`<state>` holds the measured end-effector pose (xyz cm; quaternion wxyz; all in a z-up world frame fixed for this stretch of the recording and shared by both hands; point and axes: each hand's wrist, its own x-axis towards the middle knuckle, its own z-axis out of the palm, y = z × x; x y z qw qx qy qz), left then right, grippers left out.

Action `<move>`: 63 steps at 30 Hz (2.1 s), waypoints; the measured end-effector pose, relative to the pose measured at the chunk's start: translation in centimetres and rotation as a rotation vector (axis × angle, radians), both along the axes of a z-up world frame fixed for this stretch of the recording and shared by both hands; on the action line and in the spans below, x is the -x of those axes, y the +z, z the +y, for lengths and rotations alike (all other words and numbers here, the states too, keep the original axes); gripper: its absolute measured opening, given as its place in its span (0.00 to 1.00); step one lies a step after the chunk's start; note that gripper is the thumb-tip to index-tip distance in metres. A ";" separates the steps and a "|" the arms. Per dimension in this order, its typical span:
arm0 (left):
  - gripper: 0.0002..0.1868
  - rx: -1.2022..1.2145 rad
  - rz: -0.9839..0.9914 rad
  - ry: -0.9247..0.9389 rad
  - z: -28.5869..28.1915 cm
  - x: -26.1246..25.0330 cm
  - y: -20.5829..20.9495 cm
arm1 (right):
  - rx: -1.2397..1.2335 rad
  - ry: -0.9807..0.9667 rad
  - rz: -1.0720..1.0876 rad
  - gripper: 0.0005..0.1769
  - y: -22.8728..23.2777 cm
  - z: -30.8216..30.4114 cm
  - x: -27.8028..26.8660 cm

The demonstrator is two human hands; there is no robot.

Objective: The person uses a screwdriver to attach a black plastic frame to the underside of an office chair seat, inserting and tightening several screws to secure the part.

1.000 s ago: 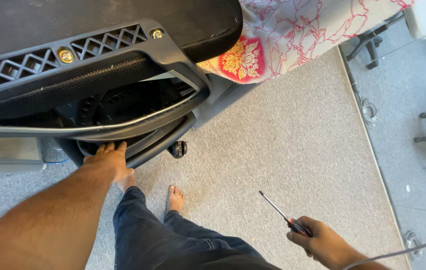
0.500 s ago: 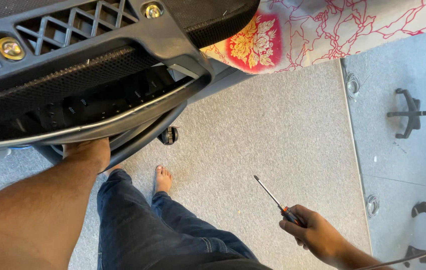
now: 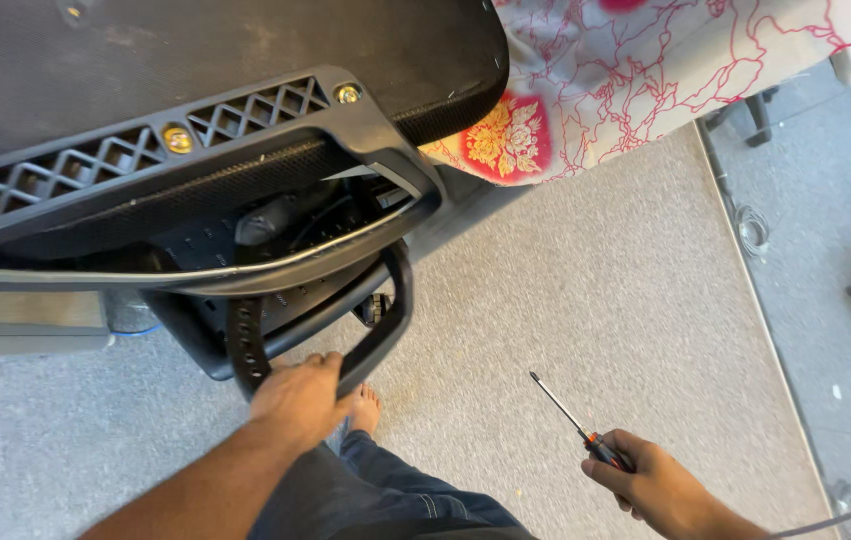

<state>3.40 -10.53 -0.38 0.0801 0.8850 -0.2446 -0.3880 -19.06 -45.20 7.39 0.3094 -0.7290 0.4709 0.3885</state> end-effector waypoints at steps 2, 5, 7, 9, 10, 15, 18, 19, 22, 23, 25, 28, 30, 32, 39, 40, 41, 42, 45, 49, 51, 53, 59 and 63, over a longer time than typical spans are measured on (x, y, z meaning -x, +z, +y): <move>0.26 0.069 0.035 0.022 -1.0 2.0 2.5 | 0.005 0.009 0.011 0.18 -0.9 -0.8 1.0; 0.24 0.210 0.055 0.032 -1.3 4.7 6.4 | 0.012 0.030 -0.001 0.19 -3.5 -2.7 3.6; 0.24 0.292 0.058 0.007 -1.0 6.2 8.9 | 0.014 0.026 -0.041 0.20 -6.1 -4.7 5.8; 0.24 0.372 0.051 -0.036 -0.5 7.3 11.4 | 0.011 0.005 -0.100 0.21 -9.1 -7.0 7.9; 0.24 0.393 0.076 -0.004 -0.3 7.8 12.5 | 0.045 0.026 -0.144 0.22 -10.5 -8.0 9.0; 0.24 0.505 0.218 0.152 0.7 9.1 17.3 | 0.114 -0.042 -0.199 0.24 -14.6 -11.5 11.5; 0.23 0.544 0.155 0.265 3.0 9.0 19.3 | 0.144 -0.058 -0.154 0.27 -14.2 -11.4 10.8; 0.21 0.705 0.310 0.310 4.1 8.2 19.9 | 0.121 -0.104 -0.164 0.25 -13.6 -11.0 10.2; 0.21 0.967 0.572 0.527 8.9 5.8 22.4 | 0.054 -0.195 -0.249 0.22 -11.1 -7.9 6.8; 0.22 1.052 0.631 0.571 10.5 5.7 23.4 | 0.035 -0.200 -0.307 0.23 -9.9 -6.5 5.7; 0.24 1.226 0.745 0.653 13.1 5.7 25.2 | -0.040 -0.243 -0.462 0.23 -7.3 -3.5 2.9; 0.29 1.463 0.788 0.640 16.1 6.7 27.4 | -0.198 -0.341 -0.675 0.21 -2.5 0.8 -1.7; 0.30 1.607 0.760 0.652 17.4 7.4 28.5 | -0.287 -0.375 -0.727 0.20 1.2 3.4 -4.9; 0.32 1.756 0.769 0.658 18.3 7.7 29.0 | -0.401 -0.418 -0.886 0.19 4.4 5.9 -8.3; 0.31 2.101 0.842 0.697 17.7 3.9 26.1 | -0.739 -0.475 -1.045 0.22 11.4 12.0 -17.0; 0.30 2.137 0.873 0.707 17.3 2.7 25.2 | -0.784 -0.472 -1.049 0.22 11.7 12.6 -18.1; 0.30 2.161 0.888 0.737 16.9 1.3 24.2 | -0.830 -0.469 -1.053 0.22 11.9 13.2 -19.3; 0.29 2.180 0.905 0.764 16.6 -0.2 23.4 | -0.875 -0.469 -1.059 0.22 12.1 13.9 -20.5; 0.27 2.213 0.958 0.816 16.3 -5.2 21.3 | -0.910 -0.462 -1.108 0.17 12.5 16.5 -24.2; 0.26 2.197 1.023 0.856 17.0 -12.4 18.8 | -0.805 -0.462 -1.124 0.12 13.0 19.6 -29.7; 0.26 2.148 1.071 0.876 17.3 -15.8 17.8 | -0.714 -0.495 -1.100 0.14 13.0 21.0 -32.0; 0.26 2.092 1.109 0.872 17.7 -19.3 17.7 | -0.680 -0.495 -1.102 0.13 13.3 22.2 -33.9; 0.22 1.816 0.996 1.054 18.2 -27.3 17.8 | -0.511 -0.479 -1.080 0.12 14.5 23.3 -39.1; 0.17 1.538 0.529 1.101 18.3 -30.9 17.9 | -0.301 -0.353 -1.004 0.15 15.5 23.1 -41.2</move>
